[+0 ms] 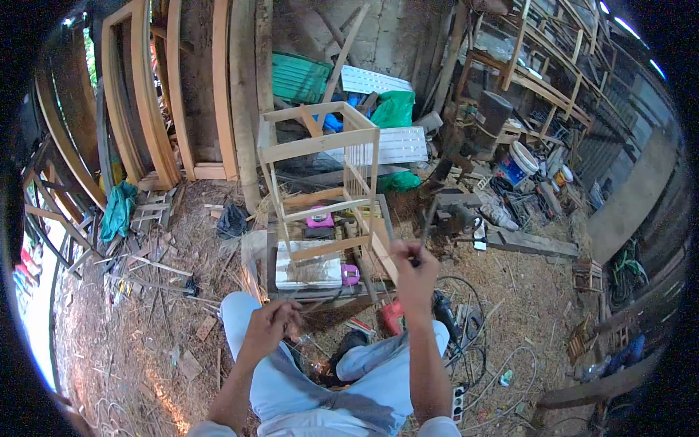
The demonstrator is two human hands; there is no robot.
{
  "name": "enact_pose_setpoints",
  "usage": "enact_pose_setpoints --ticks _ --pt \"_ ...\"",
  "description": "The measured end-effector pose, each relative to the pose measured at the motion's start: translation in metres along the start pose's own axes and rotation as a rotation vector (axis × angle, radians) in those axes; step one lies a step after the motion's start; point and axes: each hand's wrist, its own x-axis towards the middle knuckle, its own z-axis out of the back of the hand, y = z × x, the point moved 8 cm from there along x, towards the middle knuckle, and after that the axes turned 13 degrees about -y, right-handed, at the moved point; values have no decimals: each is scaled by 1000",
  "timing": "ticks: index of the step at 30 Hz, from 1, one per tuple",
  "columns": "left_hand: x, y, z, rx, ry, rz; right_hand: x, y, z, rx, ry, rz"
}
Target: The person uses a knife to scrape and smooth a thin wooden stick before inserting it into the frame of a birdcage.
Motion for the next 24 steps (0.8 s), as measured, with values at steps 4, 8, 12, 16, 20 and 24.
enact_pose_setpoints --ticks 4,8,12,16,20,24 --pt "13 -40 29 208 -292 -467 16 13 22 -345 26 -13" --pt "15 -46 13 106 -143 -279 -13 25 5 -107 146 104" --pt "3 -75 -13 103 -77 -457 -54 64 -35 370 280 -429" --pt "-2 -59 -16 -65 -36 -148 -44 76 -41 105 311 -230" --pt "-6 -51 -14 -115 39 -209 -35 69 -40 181 246 -160" --pt "2 -45 -12 -151 133 -143 -28 52 -41 42 264 -126"
